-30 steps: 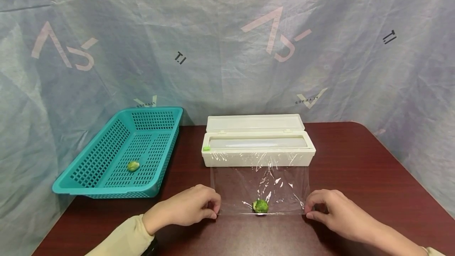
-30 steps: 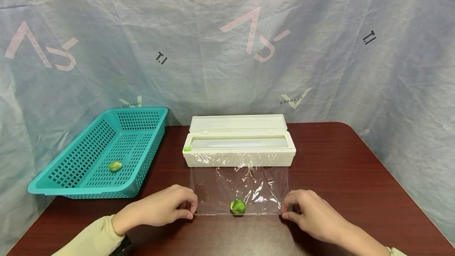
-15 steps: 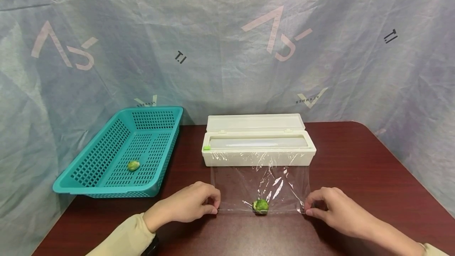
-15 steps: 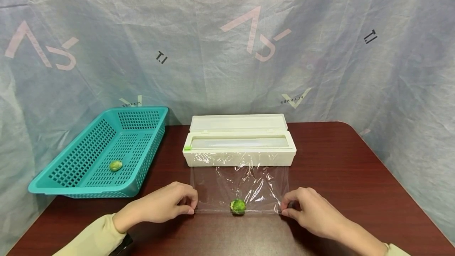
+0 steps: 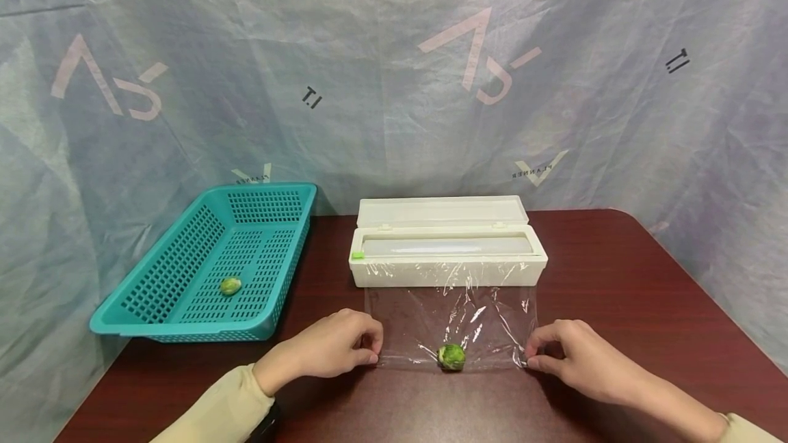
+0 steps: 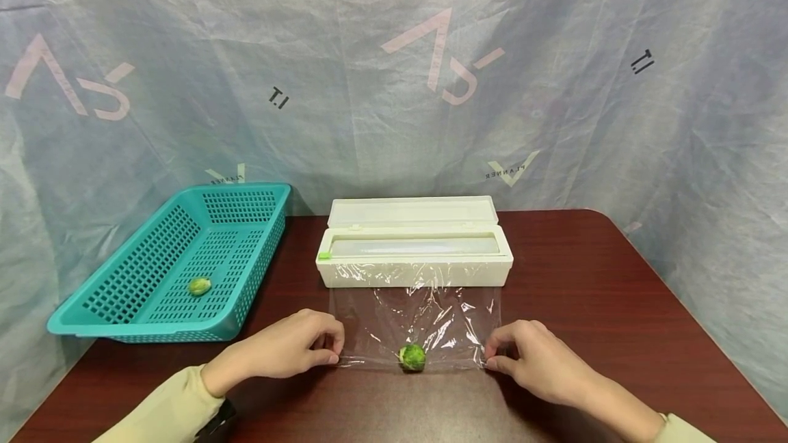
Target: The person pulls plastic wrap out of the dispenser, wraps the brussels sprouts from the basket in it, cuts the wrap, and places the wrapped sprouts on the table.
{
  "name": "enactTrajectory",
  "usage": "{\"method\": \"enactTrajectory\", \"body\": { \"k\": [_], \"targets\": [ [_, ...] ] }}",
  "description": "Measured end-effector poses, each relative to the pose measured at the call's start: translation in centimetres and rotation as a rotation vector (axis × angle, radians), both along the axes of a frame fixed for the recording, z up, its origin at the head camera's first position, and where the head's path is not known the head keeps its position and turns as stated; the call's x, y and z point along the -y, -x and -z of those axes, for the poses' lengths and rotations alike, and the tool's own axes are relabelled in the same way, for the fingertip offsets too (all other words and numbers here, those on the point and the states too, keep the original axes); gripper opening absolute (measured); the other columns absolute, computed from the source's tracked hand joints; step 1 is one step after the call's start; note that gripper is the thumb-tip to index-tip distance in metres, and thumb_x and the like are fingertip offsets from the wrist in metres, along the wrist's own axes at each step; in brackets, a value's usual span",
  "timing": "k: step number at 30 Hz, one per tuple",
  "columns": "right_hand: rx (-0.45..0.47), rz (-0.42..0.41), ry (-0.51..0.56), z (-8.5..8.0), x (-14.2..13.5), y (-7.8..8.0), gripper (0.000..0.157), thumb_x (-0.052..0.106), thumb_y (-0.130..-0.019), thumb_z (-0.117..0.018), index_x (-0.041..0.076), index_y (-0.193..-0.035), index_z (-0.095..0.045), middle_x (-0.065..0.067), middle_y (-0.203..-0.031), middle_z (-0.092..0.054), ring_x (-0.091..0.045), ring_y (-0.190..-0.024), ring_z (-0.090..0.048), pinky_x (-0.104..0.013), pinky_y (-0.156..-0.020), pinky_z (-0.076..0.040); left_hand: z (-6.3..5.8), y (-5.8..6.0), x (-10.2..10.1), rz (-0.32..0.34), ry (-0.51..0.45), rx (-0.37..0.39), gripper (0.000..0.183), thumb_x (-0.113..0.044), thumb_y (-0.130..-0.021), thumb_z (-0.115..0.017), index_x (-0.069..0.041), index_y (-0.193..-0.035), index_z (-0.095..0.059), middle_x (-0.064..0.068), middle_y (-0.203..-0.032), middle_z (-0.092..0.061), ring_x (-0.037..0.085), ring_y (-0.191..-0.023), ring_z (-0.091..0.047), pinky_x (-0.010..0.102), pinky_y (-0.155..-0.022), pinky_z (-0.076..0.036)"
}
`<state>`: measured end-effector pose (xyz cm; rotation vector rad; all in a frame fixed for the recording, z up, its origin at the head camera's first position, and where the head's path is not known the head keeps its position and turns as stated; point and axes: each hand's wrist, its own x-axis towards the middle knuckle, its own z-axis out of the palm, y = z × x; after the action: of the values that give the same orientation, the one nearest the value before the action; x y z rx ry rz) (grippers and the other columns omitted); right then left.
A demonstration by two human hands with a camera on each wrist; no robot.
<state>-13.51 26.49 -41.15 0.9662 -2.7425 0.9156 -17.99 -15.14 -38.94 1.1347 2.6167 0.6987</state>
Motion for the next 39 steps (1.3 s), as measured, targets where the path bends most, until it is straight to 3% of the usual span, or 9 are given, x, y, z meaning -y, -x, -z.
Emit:
{"method": "enactTrajectory", "body": {
  "k": [4, 7, 10, 13, 16, 19, 25, 39],
  "targets": [
    [0.03, -0.005, 0.009, -0.1, 0.1, 0.1, 0.03, 0.006, -0.089, -0.082, 0.032, -0.082, -0.069, 0.023, -0.077, -0.062, 0.002, -0.076, -0.057, -0.027, -0.067, -0.049, -0.5, 0.0, 0.0, 0.002, 0.045, -0.009, 0.028, -0.006, -0.08, -0.09, -0.022, -0.092, -0.07, -0.013, -0.081, -0.058, 0.005, -0.076, -0.055, 0.027, -0.07, -0.048],
    [0.04, -0.003, 0.013, 0.0, 0.1, 0.1, 0.03, 0.005, -0.089, -0.082, 0.032, -0.082, -0.069, 0.023, -0.077, -0.061, 0.002, -0.075, -0.057, -0.027, -0.066, -0.049, -1.2, -0.6, -0.4, -0.024, 0.101, -0.017, 0.043, -0.009, -0.075, -0.094, -0.02, -0.111, -0.073, -0.009, -0.094, -0.058, 0.008, -0.088, -0.054, 0.03, -0.078, -0.05],
    [0.046, -0.001, 0.015, 0.0, 0.1, 0.1, 0.029, 0.006, -0.09, -0.081, 0.032, -0.082, -0.069, 0.023, -0.077, -0.061, 0.002, -0.074, -0.057, -0.026, -0.065, -0.048, -1.9, -1.4, -1.8, -0.052, 0.104, -0.052, 0.055, -0.017, -0.076, -0.095, -0.02, -0.125, -0.072, -0.007, -0.104, -0.057, 0.01, -0.098, -0.052, 0.032, -0.085, -0.05],
    [0.059, 0.002, 0.018, 0.0, -0.1, 0.0, 0.029, 0.007, -0.091, -0.081, 0.032, -0.083, -0.069, 0.023, -0.076, -0.061, 0.002, -0.074, -0.056, -0.026, -0.065, -0.048, -1.9, -2.2, -3.9, -0.04, 0.054, -0.131, 0.054, -0.022, -0.081, -0.093, -0.019, -0.13, -0.071, -0.006, -0.11, -0.06, 0.009, -0.101, -0.053, 0.03, -0.089, -0.051],
    [0.067, 0.008, 0.019, 0.0, -0.2, 0.0, 0.028, 0.007, -0.091, -0.081, 0.031, -0.083, -0.069, 0.022, -0.076, -0.061, 0.002, -0.073, -0.056, -0.025, -0.064, -0.047, -1.4, -2.5, -6.2, 0.003, 0.002, -0.224, 0.044, -0.024, -0.086, -0.09, -0.018, -0.126, -0.073, -0.007, -0.11, -0.061, 0.006, -0.101, -0.055, 0.026, -0.09, -0.05],
    [0.068, 0.014, 0.021, 0.0, -0.2, 0.0, 0.028, 0.007, -0.091, -0.081, 0.031, -0.083, -0.07, 0.022, -0.077, -0.061, 0.002, -0.073, -0.056, -0.025, -0.064, -0.047, -0.7, -2.5, -8.2, 0.039, -0.034, -0.271, 0.034, -0.024, -0.086, -0.09, -0.019, -0.116, -0.075, -0.009, -0.104, -0.061, 0.003, -0.094, -0.054, 0.022, -0.085, -0.049],
    [0.095, 0.014, 0.03, -0.1, 0.0, 0.1, 0.028, 0.006, -0.091, -0.08, 0.031, -0.083, -0.07, 0.021, -0.077, -0.062, 0.001, -0.072, -0.057, -0.024, -0.064, -0.047, 0.3, -2.0, -10.1, 0.082, -0.016, -0.349, 0.024, -0.021, -0.082, -0.092, -0.023, -0.093, -0.071, -0.011, -0.089, -0.056, 0.0, -0.079, -0.049, 0.018, -0.073, -0.046],
    [0.103, 0.029, 0.042, 0.1, -0.1, 0.1, 0.026, 0.008, -0.092, -0.08, 0.031, -0.084, -0.071, 0.021, -0.077, -0.063, 0.001, -0.071, -0.056, -0.024, -0.063, -0.046, 1.2, -0.9, -10.4, 0.055, -0.114, -0.246, 0.018, -0.016, -0.088, -0.087, -0.022, -0.086, -0.071, -0.011, -0.088, -0.06, -0.002, -0.08, -0.057, 0.012, -0.071, -0.045]
  ]
}}
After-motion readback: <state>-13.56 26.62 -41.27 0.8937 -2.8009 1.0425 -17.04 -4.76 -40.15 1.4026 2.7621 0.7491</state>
